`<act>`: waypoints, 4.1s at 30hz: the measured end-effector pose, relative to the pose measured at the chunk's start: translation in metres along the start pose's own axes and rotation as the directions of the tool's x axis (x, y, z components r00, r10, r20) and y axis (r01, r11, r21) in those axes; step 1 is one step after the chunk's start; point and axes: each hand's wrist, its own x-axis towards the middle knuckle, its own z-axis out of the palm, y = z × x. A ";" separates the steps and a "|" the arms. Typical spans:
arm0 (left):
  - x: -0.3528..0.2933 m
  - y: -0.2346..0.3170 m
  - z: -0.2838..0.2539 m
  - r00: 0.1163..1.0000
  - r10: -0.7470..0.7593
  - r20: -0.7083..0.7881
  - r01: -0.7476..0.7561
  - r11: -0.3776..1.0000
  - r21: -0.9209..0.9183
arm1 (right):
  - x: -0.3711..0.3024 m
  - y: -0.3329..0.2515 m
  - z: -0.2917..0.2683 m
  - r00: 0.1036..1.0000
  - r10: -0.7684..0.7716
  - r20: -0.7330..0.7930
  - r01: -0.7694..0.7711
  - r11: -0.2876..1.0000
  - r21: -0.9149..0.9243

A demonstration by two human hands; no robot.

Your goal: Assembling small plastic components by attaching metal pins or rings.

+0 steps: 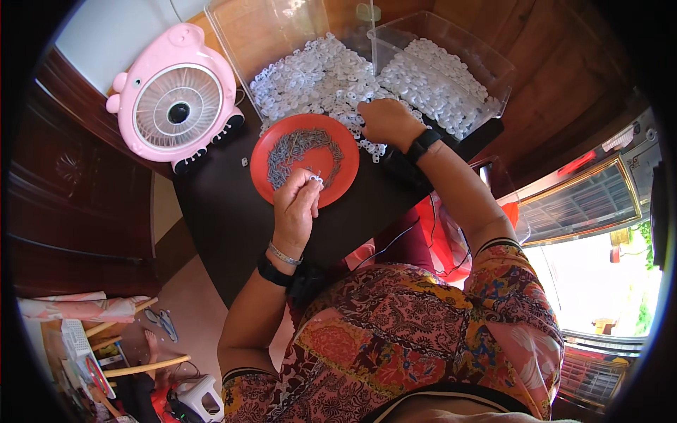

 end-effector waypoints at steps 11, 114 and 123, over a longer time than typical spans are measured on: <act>0.001 -0.001 -0.001 1.000 -0.024 0.005 0.024 0.999 0.023 | -0.009 0.013 -0.003 0.997 0.050 -0.055 -0.045 0.996 0.081; -0.009 0.007 0.011 0.996 -0.081 -0.032 0.083 0.992 0.093 | -0.085 -0.100 -0.020 0.990 0.123 -0.069 0.081 -0.099 0.992; -0.009 0.004 0.009 0.998 -0.068 -0.014 0.069 0.993 0.099 | -0.086 -0.103 -0.012 0.984 0.101 -0.144 0.139 0.051 0.989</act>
